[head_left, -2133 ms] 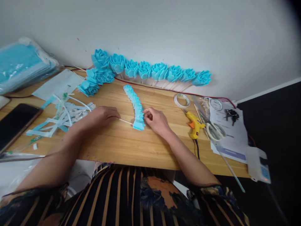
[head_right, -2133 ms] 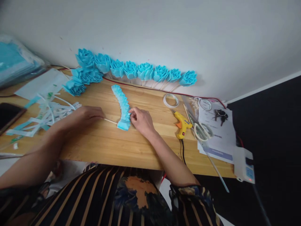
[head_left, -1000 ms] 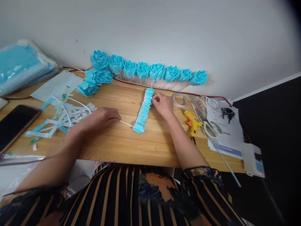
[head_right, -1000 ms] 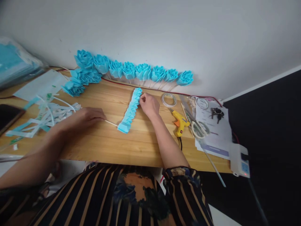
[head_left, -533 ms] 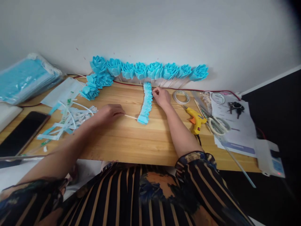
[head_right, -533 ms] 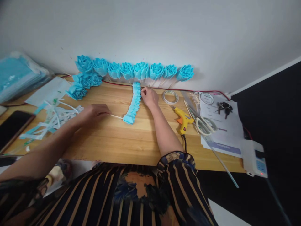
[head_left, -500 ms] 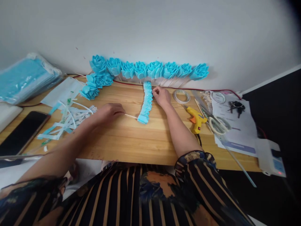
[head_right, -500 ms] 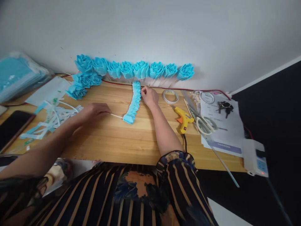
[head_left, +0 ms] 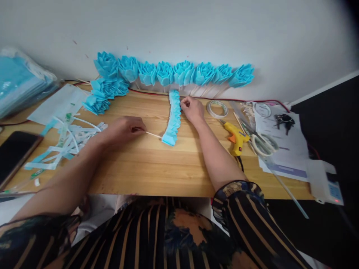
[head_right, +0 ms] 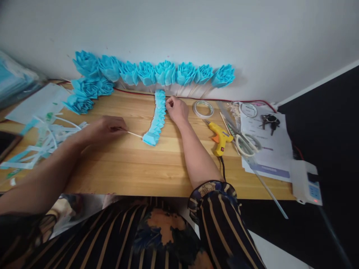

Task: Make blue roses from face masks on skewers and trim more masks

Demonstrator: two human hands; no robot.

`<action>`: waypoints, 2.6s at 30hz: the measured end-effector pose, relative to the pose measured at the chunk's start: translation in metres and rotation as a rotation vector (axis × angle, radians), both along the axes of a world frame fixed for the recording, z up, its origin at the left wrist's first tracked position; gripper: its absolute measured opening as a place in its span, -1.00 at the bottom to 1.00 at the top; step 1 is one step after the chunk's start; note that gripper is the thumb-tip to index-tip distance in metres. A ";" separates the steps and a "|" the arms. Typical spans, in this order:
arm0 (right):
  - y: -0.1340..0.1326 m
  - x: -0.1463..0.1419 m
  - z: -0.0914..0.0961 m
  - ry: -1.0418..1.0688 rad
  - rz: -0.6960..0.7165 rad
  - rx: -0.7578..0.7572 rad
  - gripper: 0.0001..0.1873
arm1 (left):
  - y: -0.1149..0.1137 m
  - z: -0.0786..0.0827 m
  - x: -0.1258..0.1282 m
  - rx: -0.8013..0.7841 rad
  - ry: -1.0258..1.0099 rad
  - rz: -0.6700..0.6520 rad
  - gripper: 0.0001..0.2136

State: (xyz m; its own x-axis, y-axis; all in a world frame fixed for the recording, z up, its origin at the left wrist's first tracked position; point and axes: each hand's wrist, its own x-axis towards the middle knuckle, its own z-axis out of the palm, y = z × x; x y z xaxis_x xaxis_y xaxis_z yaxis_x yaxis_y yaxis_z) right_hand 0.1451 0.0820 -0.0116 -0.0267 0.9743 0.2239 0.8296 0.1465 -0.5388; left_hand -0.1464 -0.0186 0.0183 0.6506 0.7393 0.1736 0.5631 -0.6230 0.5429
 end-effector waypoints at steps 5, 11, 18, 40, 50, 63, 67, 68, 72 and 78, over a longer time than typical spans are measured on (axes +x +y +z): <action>0.001 0.001 -0.001 0.010 0.004 0.016 -0.87 | -0.003 0.002 0.001 0.021 0.005 -0.038 -0.83; 0.003 0.002 -0.002 0.015 0.012 0.023 -0.87 | 0.000 0.002 -0.003 0.018 0.018 -0.077 -0.81; 0.002 0.002 0.000 0.026 0.024 0.017 -0.85 | 0.002 -0.003 -0.007 -0.005 0.057 -0.052 -0.75; 0.004 0.002 0.001 0.049 0.057 0.011 -0.86 | 0.006 -0.004 -0.010 0.025 0.088 0.010 -0.76; 0.004 0.001 0.000 0.047 0.060 0.009 -0.84 | 0.005 -0.006 -0.006 0.072 0.099 0.058 -0.76; 0.004 0.000 0.001 0.073 0.074 0.033 -0.84 | 0.002 -0.009 -0.004 0.069 0.092 0.135 -0.77; 0.003 0.000 0.003 0.059 0.067 0.016 -0.84 | 0.001 -0.007 -0.002 0.047 0.071 0.182 -0.82; 0.003 0.000 0.003 0.058 0.067 0.014 -0.84 | 0.001 -0.007 -0.001 0.041 0.071 0.184 -0.83; 0.004 0.000 0.002 0.060 0.070 0.024 -0.85 | 0.000 -0.005 0.003 0.056 0.040 0.153 -0.84; 0.004 0.000 0.002 0.062 0.066 0.010 -0.87 | 0.002 -0.005 -0.001 0.066 0.031 0.125 -0.83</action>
